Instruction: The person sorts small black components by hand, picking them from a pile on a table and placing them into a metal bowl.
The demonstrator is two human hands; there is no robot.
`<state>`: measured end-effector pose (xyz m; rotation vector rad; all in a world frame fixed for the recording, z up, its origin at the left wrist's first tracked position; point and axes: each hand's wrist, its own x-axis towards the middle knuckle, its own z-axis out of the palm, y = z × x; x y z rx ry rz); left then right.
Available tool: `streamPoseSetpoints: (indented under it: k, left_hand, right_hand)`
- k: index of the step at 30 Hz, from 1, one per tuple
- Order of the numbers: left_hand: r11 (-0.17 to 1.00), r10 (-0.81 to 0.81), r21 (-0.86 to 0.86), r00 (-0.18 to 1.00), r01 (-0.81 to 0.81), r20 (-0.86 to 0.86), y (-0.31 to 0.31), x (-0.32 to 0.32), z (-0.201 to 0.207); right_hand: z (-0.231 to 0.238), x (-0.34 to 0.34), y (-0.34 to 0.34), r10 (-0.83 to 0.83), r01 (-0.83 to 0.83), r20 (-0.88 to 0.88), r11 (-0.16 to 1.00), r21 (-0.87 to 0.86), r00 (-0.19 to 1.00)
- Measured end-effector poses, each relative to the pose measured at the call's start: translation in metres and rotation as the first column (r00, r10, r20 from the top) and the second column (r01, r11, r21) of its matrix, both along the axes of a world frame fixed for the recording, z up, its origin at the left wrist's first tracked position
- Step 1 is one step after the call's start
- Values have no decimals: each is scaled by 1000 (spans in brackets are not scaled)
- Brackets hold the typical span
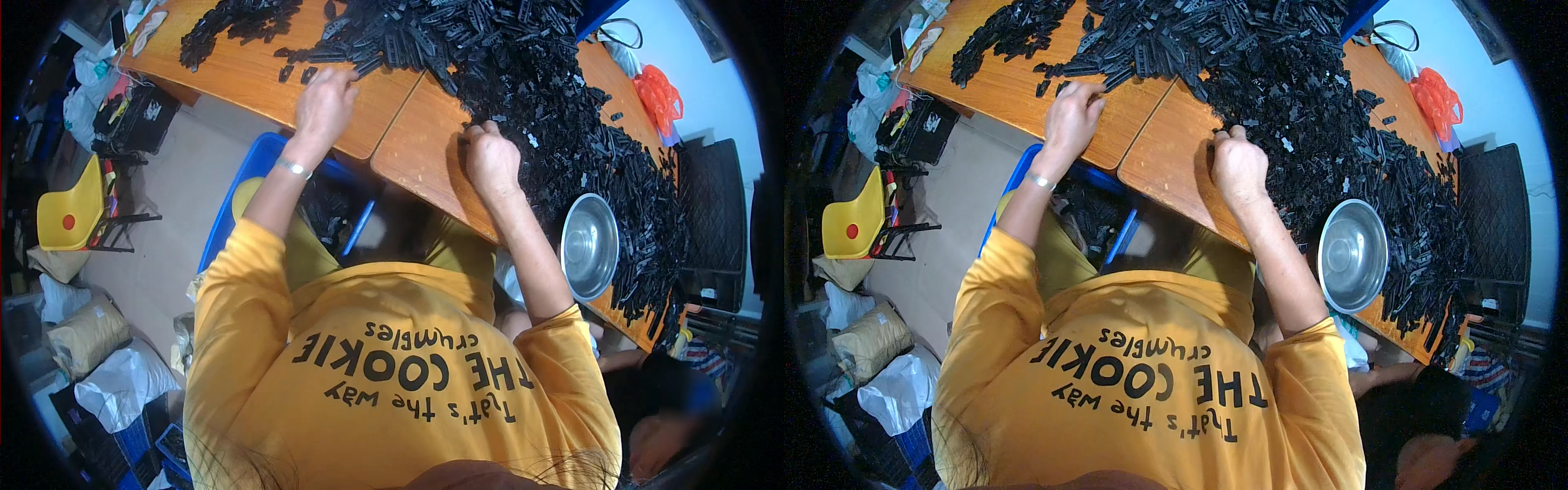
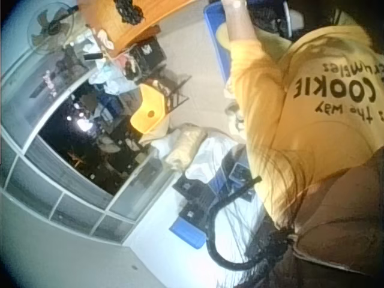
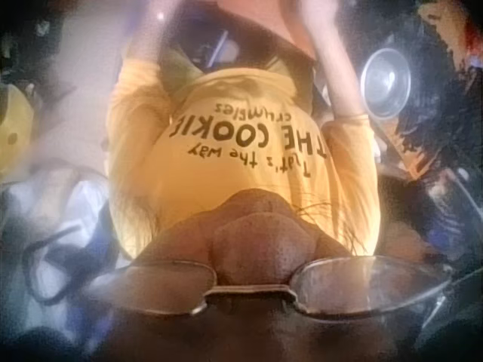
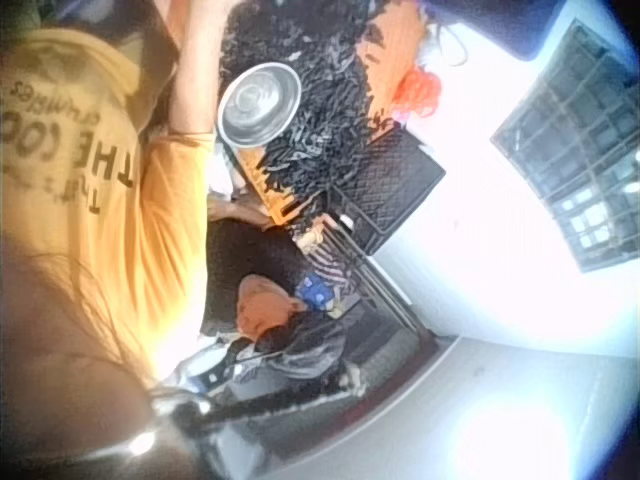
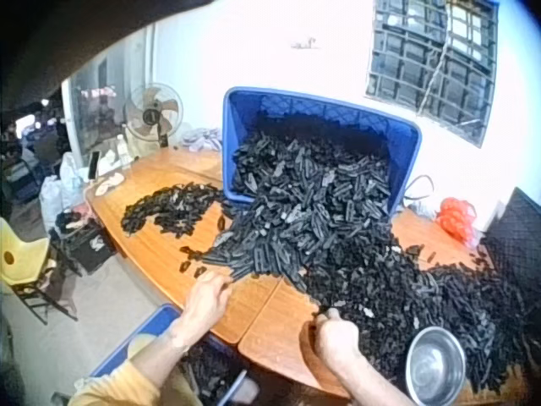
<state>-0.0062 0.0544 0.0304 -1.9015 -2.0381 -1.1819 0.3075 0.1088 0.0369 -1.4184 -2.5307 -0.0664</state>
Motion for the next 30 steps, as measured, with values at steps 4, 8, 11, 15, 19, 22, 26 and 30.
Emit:
streamPoseSetpoints:
  k: [4, 8, 11, 15, 19, 22, 26, 30]
  left_hand:
    - [995, 83, 59, 991, -78, -102, 43, 4, -5]
    - [989, 139, -54, 990, -138, 15, 52, 13, -8]
    - [998, 54, -28, 997, -52, 57, 37, 22, -11]
    - [996, -78, 54, 996, 76, 40, 16, 32, -15]
    - [997, 6, 79, 991, -17, 134, 7, 39, -10]
    - [998, 30, -57, 1000, -30, -1, 1, 32, -8]
    - [998, -25, -51, 999, 26, 24, -5, 38, -2]
    - [981, -138, -74, 912, 180, 385, -13, 54, 13]
  right_hand:
    - [7, -12, -14, 132, -138, -83, 988, -63, 988]
    - [1, -10, -15, 167, -181, -179, 981, -64, 970]
    - [9, -11, -21, 182, -217, -280, 971, -100, 943]
    - [8, -19, -28, 174, -250, -395, 956, -151, 902]
    - [6, -28, -31, 201, -295, -455, 944, -145, 867]
    - [13, -35, -33, 217, -303, -494, 948, -101, 842]
    - [22, -46, -32, 251, -328, -596, 944, -22, 763]
    - [35, -54, -34, 258, -331, -668, 943, 18, 698]
